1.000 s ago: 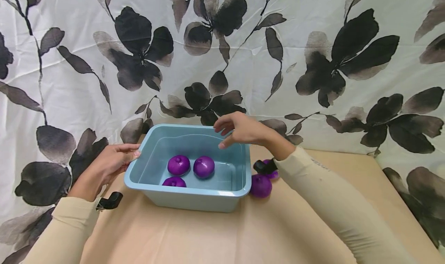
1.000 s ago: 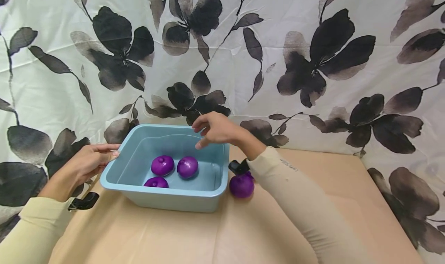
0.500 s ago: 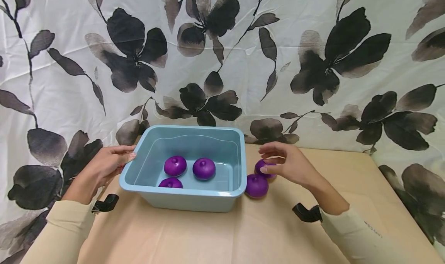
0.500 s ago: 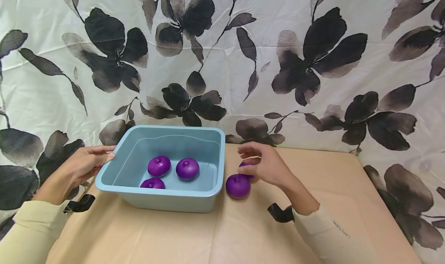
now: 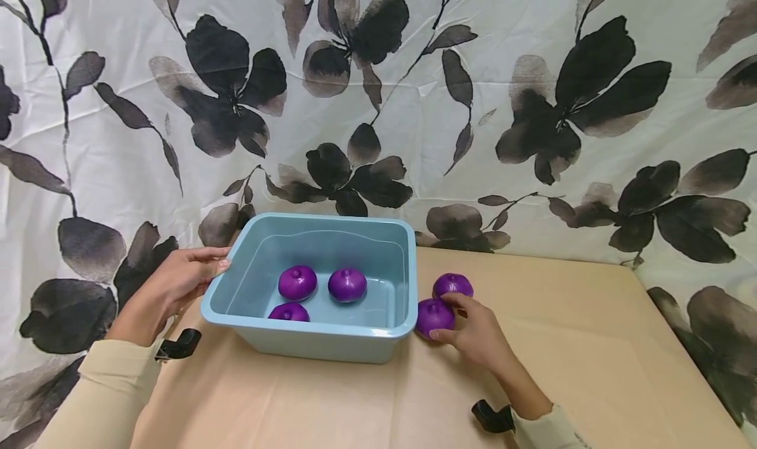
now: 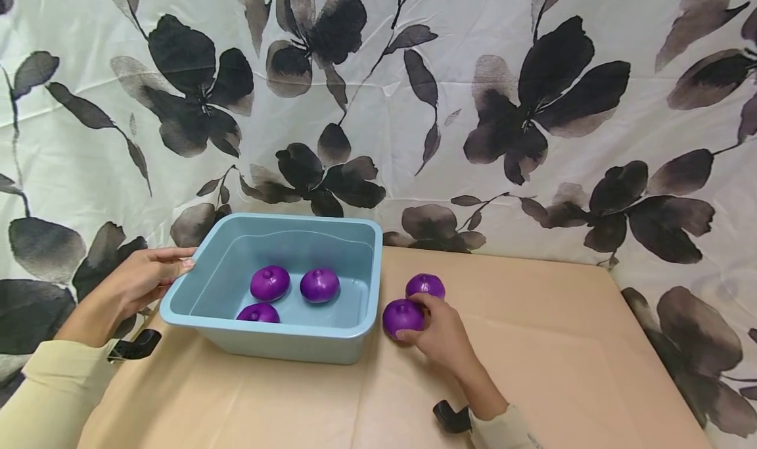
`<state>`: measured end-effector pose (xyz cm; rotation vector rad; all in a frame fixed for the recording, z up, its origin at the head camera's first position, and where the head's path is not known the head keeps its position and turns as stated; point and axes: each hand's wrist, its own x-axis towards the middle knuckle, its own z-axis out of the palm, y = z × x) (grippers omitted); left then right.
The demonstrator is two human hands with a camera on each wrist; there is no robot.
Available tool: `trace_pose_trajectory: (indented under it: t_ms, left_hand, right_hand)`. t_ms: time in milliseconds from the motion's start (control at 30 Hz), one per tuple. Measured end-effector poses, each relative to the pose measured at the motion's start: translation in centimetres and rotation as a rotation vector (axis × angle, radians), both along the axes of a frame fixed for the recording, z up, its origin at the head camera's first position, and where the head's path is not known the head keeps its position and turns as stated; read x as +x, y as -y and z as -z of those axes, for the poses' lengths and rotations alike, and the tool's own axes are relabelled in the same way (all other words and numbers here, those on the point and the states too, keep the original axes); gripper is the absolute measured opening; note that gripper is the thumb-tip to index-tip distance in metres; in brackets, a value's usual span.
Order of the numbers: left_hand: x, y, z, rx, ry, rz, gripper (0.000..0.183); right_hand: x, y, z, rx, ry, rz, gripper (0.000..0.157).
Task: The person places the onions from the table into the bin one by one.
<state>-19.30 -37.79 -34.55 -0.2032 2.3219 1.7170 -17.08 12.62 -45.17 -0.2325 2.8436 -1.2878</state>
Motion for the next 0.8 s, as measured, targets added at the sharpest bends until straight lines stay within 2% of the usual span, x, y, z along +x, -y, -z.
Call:
trace_pose_trajectory:
  t_ms: [233, 533, 667, 800]
  left_hand:
    - [0.1, -0.1, 0.0, 0.015, 0.005, -0.012, 0.066]
    - [0.3, -0.1, 0.0, 0.015, 0.009, -0.015, 0.066]
    - [0.2, -0.1, 0.0, 0.005, 0.008, -0.014, 0.066]
    - [0.2, -0.1, 0.0, 0.004, 0.01, -0.021, 0.066]
  right_hand:
    - [0.1, 2.3, 1.5, 0.082, -0.037, 0.082, 0.074]
    - [0.7, 2.7, 2.4, 0.088, -0.028, 0.067, 0.09]
    - [0.7, 2.4, 2.4, 0.067, -0.022, 0.059, 0.09]
    - [0.8, 1.8, 1.5, 0.028, -0.009, 0.062, 0.086]
